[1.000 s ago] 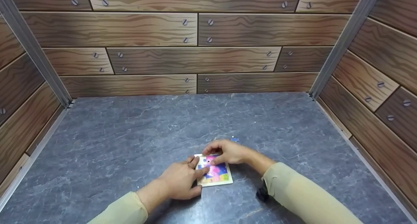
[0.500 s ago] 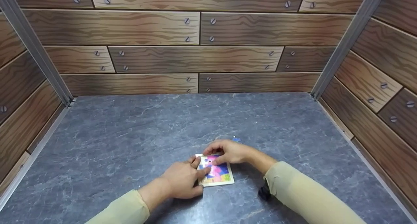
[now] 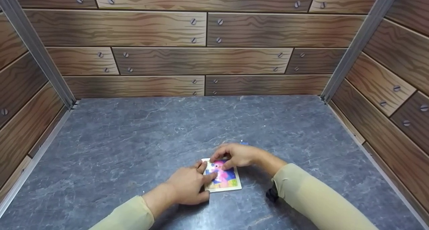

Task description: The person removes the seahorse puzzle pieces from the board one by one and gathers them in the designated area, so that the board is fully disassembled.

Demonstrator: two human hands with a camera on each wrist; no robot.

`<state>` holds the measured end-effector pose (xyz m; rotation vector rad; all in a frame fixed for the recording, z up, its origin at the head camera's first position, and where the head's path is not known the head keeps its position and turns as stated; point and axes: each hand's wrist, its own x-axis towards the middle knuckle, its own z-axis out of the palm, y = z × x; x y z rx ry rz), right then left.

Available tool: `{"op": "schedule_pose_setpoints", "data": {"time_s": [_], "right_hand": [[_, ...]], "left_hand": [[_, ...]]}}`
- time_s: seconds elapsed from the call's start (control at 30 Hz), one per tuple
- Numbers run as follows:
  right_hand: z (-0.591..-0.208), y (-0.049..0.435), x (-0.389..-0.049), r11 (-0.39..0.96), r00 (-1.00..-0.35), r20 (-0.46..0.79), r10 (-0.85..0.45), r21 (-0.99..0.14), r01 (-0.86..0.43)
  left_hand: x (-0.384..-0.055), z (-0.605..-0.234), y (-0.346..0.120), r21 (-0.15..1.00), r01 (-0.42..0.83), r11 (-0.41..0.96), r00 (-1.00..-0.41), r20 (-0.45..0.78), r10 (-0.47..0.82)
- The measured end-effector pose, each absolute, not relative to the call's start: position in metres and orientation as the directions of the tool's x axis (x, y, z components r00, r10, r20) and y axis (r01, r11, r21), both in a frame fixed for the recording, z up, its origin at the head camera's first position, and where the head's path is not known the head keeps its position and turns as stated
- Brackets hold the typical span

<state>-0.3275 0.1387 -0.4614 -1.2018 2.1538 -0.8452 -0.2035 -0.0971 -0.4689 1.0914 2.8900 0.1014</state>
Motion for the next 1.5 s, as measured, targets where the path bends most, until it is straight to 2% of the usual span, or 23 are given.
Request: {"op": "schedule_pose_setpoints", "data": {"time_s": [1.2, 1.37, 1.5], "right_hand": [[-0.4621, 0.1383, -0.3245, 0.419, -0.478, -0.135, -0.868, -0.715, -0.559], [-0.4611, 0.1398, -0.3242, 0.387, -0.461, -0.11, -0.881, -0.729, -0.565], [-0.4581, 0.1429, -0.326, 0.39, -0.467, -0.131, -0.874, -0.762, -0.517]], "left_hand": [[-0.2035, -0.4669, -0.0963, 0.097, 0.646, 0.757, -0.756, -0.051, 0.652], [-0.2036, -0.4682, -0.097, 0.085, 0.66, 0.747, -0.747, -0.03, 0.664], [-0.2041, -0.4697, -0.097, 0.074, 0.664, 0.744, -0.745, -0.02, 0.666]]}}
